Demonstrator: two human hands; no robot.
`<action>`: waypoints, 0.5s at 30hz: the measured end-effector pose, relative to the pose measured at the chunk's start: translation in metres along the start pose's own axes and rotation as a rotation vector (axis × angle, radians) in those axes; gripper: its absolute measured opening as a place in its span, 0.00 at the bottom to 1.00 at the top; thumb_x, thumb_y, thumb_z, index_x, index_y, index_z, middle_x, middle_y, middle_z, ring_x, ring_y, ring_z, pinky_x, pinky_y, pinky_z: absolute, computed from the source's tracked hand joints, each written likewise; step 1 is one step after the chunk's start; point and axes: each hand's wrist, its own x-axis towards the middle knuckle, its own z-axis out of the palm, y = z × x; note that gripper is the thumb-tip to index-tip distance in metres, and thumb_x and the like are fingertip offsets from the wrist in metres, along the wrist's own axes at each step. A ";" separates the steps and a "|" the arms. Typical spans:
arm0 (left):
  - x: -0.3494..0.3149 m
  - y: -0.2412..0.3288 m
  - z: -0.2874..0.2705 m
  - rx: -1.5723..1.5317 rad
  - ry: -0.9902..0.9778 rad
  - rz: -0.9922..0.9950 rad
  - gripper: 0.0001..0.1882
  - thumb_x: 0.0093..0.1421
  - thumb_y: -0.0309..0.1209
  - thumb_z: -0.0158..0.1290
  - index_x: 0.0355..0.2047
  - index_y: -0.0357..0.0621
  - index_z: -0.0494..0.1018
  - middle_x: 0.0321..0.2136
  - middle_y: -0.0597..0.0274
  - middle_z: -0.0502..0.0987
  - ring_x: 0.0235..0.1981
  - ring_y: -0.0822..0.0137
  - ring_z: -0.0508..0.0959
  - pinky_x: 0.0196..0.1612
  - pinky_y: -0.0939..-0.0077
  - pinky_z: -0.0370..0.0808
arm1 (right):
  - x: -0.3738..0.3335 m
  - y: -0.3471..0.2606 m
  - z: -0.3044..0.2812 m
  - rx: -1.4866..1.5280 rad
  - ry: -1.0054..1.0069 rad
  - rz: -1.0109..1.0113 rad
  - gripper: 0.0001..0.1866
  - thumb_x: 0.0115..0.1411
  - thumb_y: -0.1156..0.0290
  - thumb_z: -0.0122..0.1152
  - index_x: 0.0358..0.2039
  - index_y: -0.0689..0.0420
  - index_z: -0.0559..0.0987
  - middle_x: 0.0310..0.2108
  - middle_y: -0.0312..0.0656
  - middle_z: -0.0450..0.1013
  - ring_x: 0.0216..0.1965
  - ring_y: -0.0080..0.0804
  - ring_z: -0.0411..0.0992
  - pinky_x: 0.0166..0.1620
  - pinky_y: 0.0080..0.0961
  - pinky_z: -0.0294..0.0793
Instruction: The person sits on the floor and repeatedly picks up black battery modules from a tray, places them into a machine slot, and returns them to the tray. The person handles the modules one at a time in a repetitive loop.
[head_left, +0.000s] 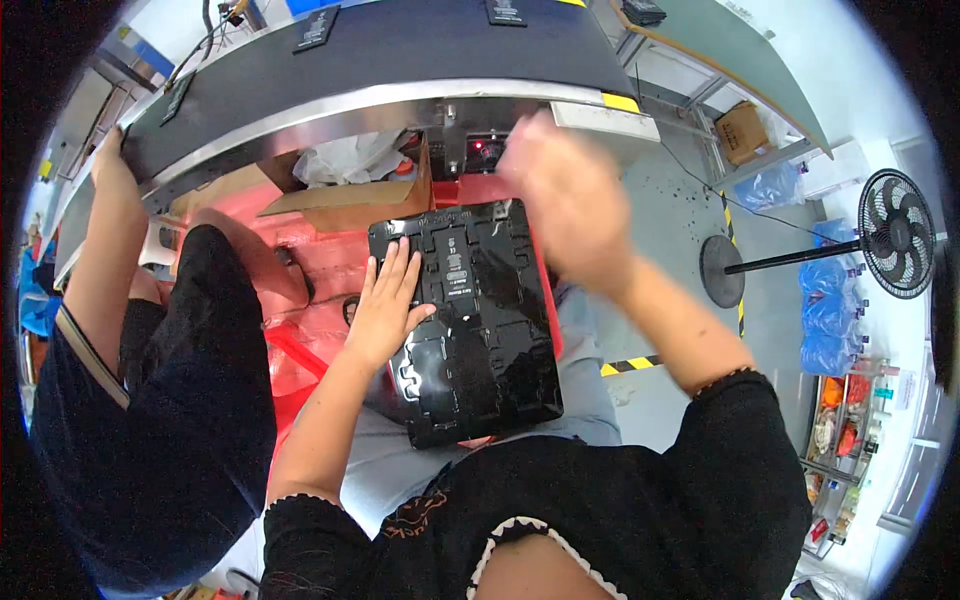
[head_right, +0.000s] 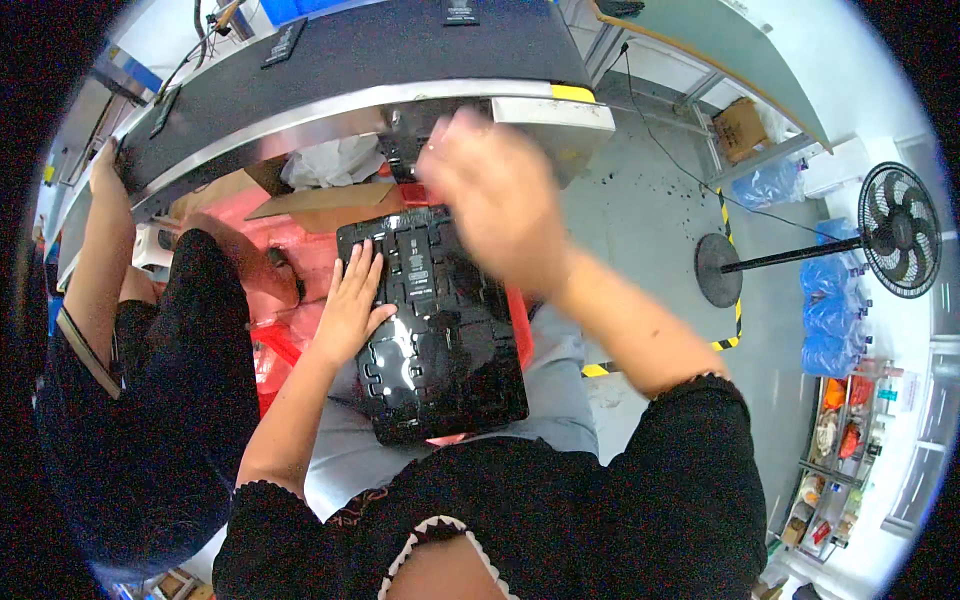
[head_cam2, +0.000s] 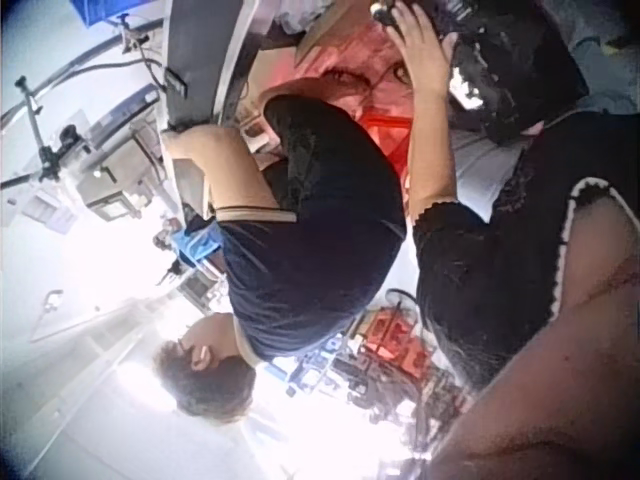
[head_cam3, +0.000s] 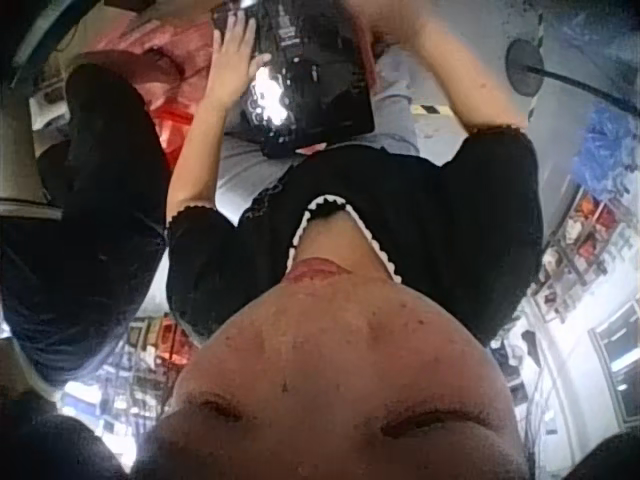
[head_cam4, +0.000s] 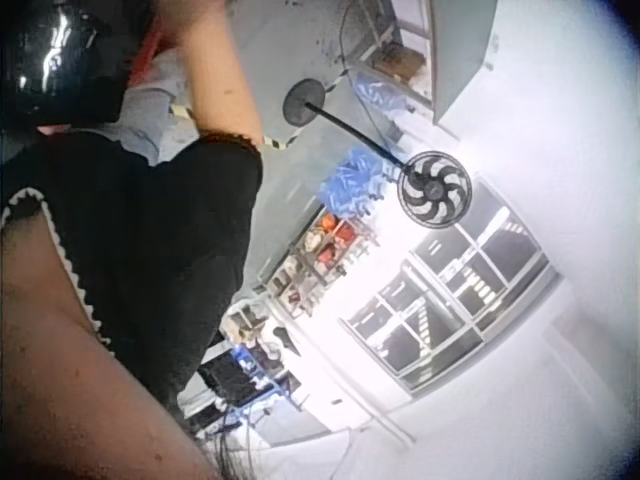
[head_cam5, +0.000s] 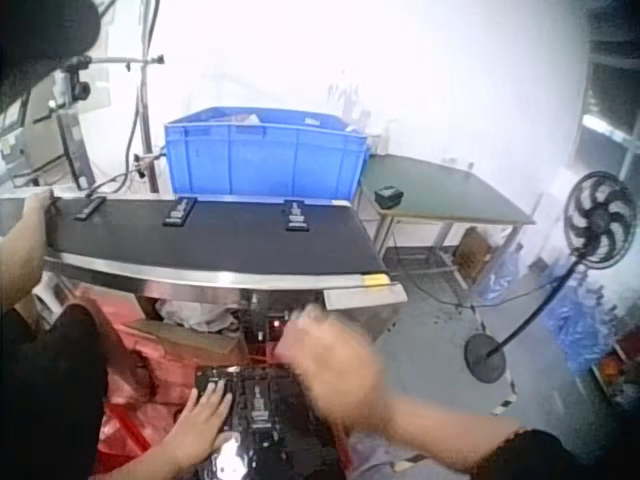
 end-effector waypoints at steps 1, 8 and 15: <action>0.001 0.000 0.004 0.001 0.003 0.022 0.43 0.61 0.49 0.50 0.66 0.33 0.50 0.69 0.40 0.45 0.71 0.49 0.45 0.69 0.47 0.41 | 0.028 0.027 -0.008 -0.004 0.095 0.065 0.13 0.60 0.75 0.54 0.45 0.58 0.79 0.49 0.47 0.74 0.55 0.44 0.70 0.57 0.38 0.68; 0.011 0.023 -0.006 0.038 -0.121 -0.053 0.50 0.59 0.56 0.48 0.67 0.30 0.43 0.69 0.35 0.41 0.71 0.43 0.40 0.69 0.43 0.34 | 0.133 0.239 0.073 -0.268 -0.314 0.959 0.38 0.55 0.40 0.59 0.48 0.66 0.77 0.52 0.56 0.72 0.56 0.50 0.69 0.60 0.37 0.64; 0.134 0.011 -0.157 -0.227 0.501 0.248 0.38 0.52 0.31 0.61 0.63 0.42 0.62 0.63 0.48 0.63 0.66 0.47 0.60 0.67 0.53 0.54 | 0.108 0.303 0.061 -0.056 -0.436 1.254 0.38 0.39 0.53 0.78 0.45 0.69 0.78 0.47 0.54 0.75 0.42 0.43 0.78 0.43 0.40 0.78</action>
